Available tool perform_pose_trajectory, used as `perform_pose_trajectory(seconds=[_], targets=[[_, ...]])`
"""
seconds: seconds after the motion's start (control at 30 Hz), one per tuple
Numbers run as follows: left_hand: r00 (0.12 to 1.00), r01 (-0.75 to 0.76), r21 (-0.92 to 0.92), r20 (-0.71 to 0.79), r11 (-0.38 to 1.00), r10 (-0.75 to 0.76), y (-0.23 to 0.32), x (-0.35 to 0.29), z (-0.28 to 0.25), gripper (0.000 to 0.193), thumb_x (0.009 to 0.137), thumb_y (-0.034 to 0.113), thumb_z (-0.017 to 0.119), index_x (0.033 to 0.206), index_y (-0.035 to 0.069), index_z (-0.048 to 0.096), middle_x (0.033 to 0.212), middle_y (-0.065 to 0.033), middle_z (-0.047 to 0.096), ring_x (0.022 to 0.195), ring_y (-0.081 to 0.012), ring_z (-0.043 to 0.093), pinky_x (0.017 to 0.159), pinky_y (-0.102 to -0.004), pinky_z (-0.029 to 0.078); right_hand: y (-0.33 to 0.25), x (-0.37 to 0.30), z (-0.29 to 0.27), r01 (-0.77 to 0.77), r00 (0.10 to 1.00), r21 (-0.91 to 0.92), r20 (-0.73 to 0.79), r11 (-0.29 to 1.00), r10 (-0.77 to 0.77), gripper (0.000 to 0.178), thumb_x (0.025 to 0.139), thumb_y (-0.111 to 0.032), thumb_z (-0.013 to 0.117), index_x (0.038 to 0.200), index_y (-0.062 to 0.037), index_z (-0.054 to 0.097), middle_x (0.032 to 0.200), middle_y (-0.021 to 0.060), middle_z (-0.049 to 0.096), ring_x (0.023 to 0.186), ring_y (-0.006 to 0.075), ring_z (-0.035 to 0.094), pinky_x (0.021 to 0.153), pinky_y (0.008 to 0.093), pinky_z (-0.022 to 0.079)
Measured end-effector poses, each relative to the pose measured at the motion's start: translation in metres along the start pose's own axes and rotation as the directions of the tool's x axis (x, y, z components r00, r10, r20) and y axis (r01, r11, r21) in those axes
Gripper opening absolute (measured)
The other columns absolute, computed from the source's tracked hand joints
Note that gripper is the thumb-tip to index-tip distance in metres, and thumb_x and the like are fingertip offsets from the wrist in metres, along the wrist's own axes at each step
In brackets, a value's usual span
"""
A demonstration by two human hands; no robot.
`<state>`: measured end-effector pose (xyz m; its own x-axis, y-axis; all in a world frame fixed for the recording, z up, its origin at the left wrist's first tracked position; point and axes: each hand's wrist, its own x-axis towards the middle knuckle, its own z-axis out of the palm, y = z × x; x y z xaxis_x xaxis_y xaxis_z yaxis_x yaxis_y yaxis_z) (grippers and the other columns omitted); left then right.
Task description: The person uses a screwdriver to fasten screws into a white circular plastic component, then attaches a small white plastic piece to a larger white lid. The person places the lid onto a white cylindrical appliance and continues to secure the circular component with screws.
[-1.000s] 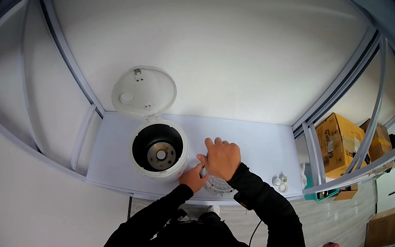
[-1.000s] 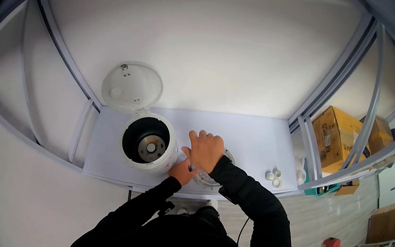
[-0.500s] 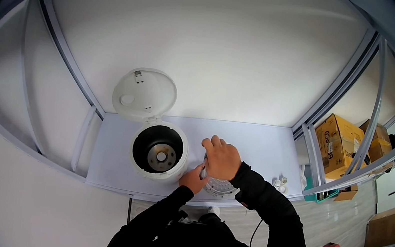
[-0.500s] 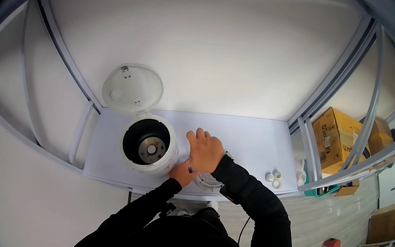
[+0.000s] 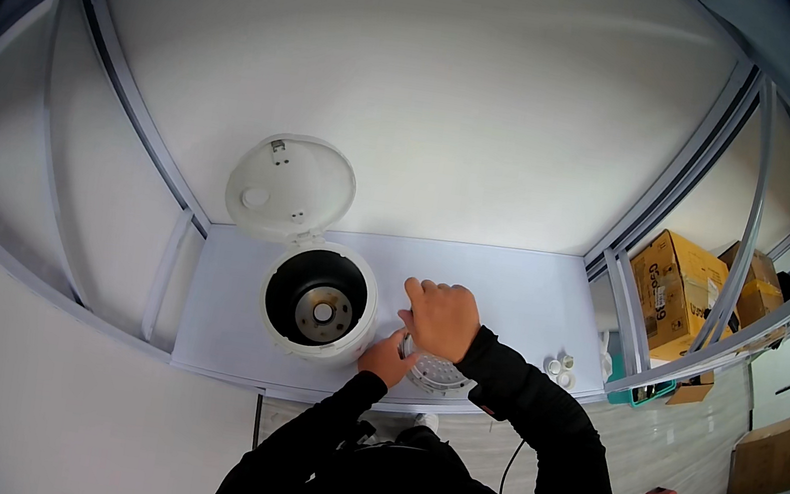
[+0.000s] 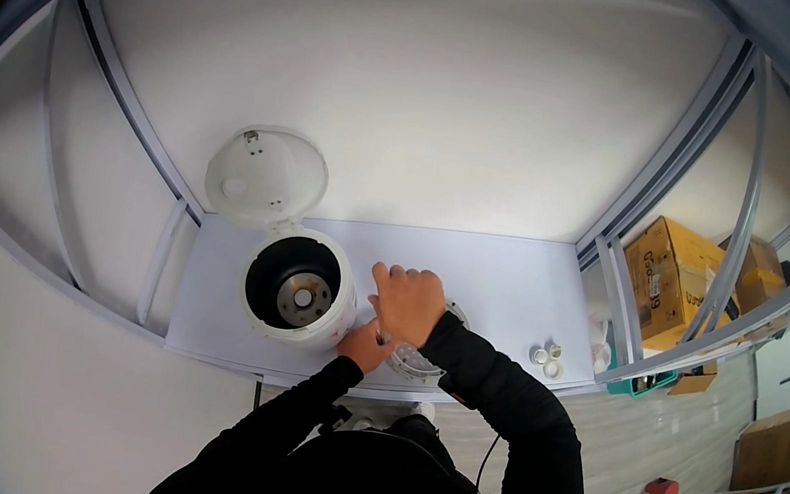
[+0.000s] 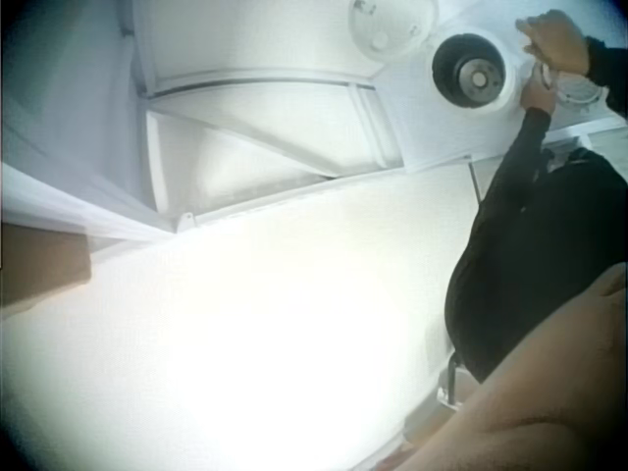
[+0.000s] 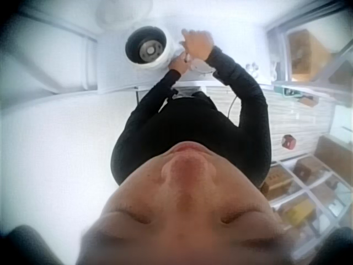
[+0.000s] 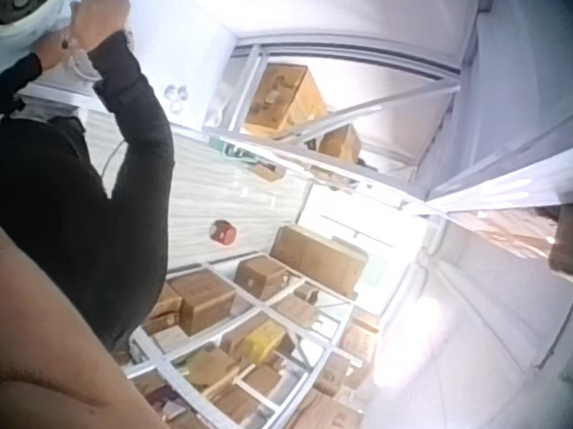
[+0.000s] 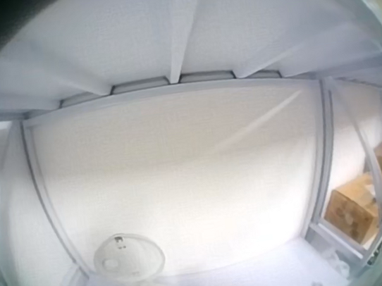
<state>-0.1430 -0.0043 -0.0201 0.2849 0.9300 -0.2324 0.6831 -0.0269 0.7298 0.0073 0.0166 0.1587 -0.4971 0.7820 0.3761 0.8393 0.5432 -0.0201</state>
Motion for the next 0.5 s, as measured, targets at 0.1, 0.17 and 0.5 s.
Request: perform_pose_trajectory(seconds=[0.1, 0.17, 0.5], targets=[[1.000, -0.002, -0.001, 0.011, 1.000, 0.002, 0.002, 0.000, -0.002, 0.067, 0.090, 0.044, 0.072, 0.149, 0.018, 0.054, 0.101, -0.0129, 0.077, 0.096, -0.0330, 0.073, 0.083, -0.0475, 0.056, -0.005, 0.001, -0.004, -0.098, 0.987, -0.056, 0.124, 0.994, 0.105, 0.040, 0.080, -0.033, 0.079, 0.100, -0.0072, 0.055, 0.078, 0.0093, 0.056, 0.064, 0.0271, 0.061, 0.049, 0.0385, 0.043], [1.000, 0.009, 0.014, 0.024, 1.000, -0.010, -0.005, 0.003, 0.002, 0.068, 0.089, 0.044, 0.072, 0.149, 0.018, 0.054, 0.101, -0.0127, 0.077, 0.096, -0.0331, 0.073, 0.083, -0.0476, 0.056, -0.010, 0.000, -0.014, -0.043, 0.999, -0.020, -0.011, 0.999, 0.043, 0.039, 0.082, -0.034, 0.079, 0.098, -0.0070, 0.055, 0.075, 0.0084, 0.057, 0.061, 0.0268, 0.061, 0.049, 0.0386, 0.043], [1.000, -0.017, 0.010, -0.010, 1.000, 0.017, -0.005, 0.001, 0.002, 0.069, 0.090, 0.046, 0.071, 0.150, 0.018, 0.053, 0.101, -0.0126, 0.076, 0.095, -0.0329, 0.072, 0.081, -0.0473, 0.056, -0.007, 0.003, -0.009, -0.045, 0.991, -0.069, 0.120, 0.997, 0.053, 0.037, 0.081, -0.031, 0.080, 0.099, -0.0074, 0.058, 0.077, 0.0089, 0.059, 0.064, 0.0256, 0.064, 0.050, 0.0393, 0.044]])
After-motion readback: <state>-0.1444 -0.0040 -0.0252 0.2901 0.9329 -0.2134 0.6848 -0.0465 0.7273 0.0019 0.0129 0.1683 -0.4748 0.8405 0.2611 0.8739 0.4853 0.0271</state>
